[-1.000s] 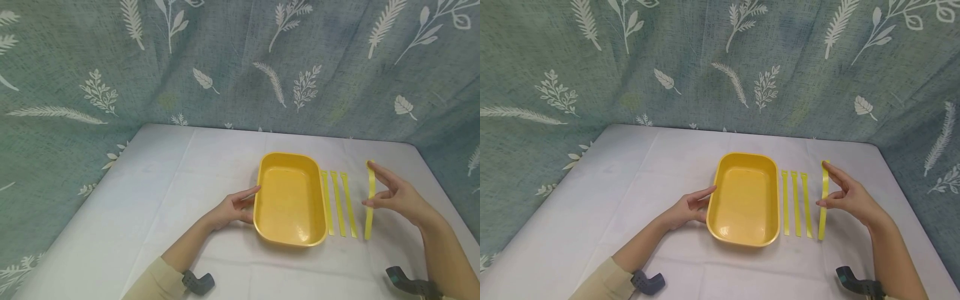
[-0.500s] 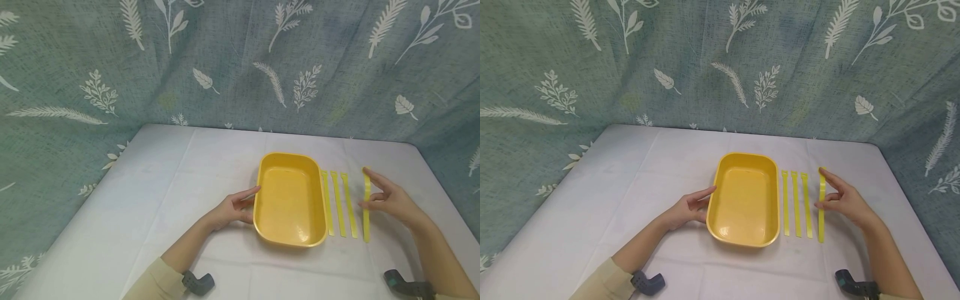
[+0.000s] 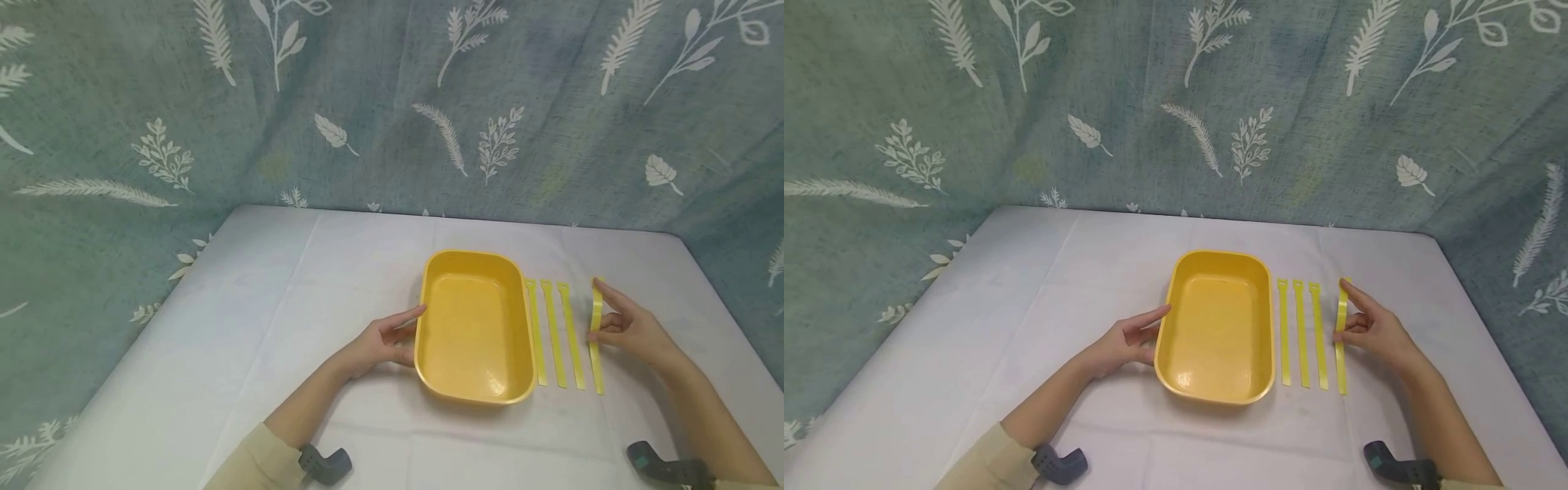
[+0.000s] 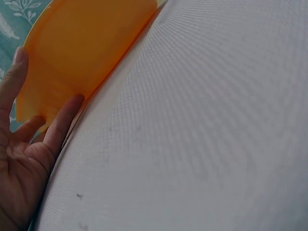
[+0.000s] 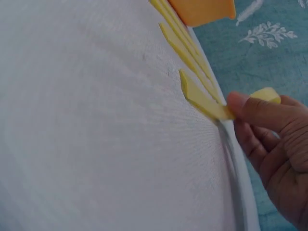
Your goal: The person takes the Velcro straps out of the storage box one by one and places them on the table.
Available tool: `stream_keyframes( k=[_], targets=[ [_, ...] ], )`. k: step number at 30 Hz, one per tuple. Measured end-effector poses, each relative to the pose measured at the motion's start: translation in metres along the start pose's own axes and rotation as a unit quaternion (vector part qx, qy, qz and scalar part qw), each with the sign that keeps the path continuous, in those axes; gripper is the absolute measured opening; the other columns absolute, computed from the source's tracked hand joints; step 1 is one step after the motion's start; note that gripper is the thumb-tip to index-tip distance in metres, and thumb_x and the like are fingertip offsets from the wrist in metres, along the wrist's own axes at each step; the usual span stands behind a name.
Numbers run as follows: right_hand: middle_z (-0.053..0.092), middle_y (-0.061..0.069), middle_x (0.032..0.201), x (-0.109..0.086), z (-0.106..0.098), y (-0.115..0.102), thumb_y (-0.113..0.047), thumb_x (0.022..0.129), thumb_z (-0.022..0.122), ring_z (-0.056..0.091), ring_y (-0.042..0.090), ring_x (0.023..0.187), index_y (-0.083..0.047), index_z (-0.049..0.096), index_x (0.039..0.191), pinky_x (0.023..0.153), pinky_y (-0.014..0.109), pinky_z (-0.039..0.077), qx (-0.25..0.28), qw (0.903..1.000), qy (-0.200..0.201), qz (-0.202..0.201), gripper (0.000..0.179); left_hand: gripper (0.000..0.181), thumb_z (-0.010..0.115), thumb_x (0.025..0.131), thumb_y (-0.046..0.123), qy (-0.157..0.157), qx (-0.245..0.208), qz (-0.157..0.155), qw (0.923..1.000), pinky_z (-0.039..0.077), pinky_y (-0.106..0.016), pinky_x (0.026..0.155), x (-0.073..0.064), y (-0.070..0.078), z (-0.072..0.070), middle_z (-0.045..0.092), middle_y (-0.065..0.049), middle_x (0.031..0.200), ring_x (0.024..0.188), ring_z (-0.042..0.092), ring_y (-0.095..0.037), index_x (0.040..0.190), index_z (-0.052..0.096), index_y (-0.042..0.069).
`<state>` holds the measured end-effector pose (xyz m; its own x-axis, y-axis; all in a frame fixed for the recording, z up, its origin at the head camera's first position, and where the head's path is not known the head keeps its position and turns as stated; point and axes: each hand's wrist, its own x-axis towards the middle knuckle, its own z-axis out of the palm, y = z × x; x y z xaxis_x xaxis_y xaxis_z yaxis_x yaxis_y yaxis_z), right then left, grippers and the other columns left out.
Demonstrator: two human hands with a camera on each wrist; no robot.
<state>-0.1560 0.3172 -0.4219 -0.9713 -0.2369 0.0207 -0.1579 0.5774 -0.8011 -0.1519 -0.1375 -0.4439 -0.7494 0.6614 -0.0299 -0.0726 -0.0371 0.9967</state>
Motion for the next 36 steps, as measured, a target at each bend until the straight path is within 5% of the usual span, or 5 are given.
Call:
stream_keyframes(
  k=[4,8,14,22,36],
  targets=[
    [0.061,0.021,0.109,-0.001,0.001,0.000,-0.011,0.072,0.081,0.061,0.007,0.071,-0.013,0.013,0.153,0.064,0.011,0.048,-0.063,0.9976,0.011,0.027,0.105,0.087,0.080,0.075,0.020,0.002,-0.002,0.001,1.0000,0.041,-0.035,0.104,0.002,0.000,0.000,0.025,0.000,0.156,0.141,0.029,-0.028,0.148,0.033,0.017],
    [0.066,0.011,0.087,0.000,0.001,0.000,-0.016,0.073,0.081,0.059,0.010,0.071,-0.017,0.011,0.153,0.064,0.011,0.044,-0.092,0.9948,0.007,0.042,0.107,0.086,0.080,0.075,0.019,0.003,-0.005,0.000,1.0000,0.041,-0.034,0.105,0.002,-0.001,0.000,0.026,0.001,0.156,0.141,0.028,-0.027,0.148,0.034,0.017],
    [0.065,0.013,0.094,0.000,0.000,0.003,-0.022,0.072,0.083,0.058,0.014,0.078,-0.019,0.014,0.153,0.066,0.013,0.043,-0.132,0.9907,0.014,0.030,0.106,0.090,0.081,0.073,0.027,-0.003,0.002,0.000,1.0000,0.041,-0.035,0.105,0.003,-0.001,0.000,0.025,0.001,0.156,0.141,0.028,-0.027,0.148,0.032,0.016],
    [0.031,0.035,0.141,0.003,0.001,0.008,-0.026,0.067,0.084,0.029,0.054,0.122,-0.011,0.022,0.151,0.091,0.073,0.029,-0.132,0.9910,0.016,0.018,0.105,0.091,0.082,0.072,0.030,0.002,0.009,0.000,1.0000,0.039,-0.034,0.106,0.001,-0.001,-0.002,0.027,0.003,0.155,0.140,0.030,-0.025,0.148,0.034,0.017],
    [0.032,0.034,0.132,0.004,0.001,0.011,-0.031,0.069,0.084,0.021,0.054,0.119,0.004,0.056,0.126,0.087,0.068,0.029,-0.161,0.9864,0.007,0.034,0.072,0.092,0.082,0.071,0.031,0.000,0.009,0.008,0.9999,0.038,-0.034,0.107,0.000,-0.001,-0.001,0.027,0.003,0.155,0.141,0.029,-0.025,0.147,0.034,0.017]
  ],
)
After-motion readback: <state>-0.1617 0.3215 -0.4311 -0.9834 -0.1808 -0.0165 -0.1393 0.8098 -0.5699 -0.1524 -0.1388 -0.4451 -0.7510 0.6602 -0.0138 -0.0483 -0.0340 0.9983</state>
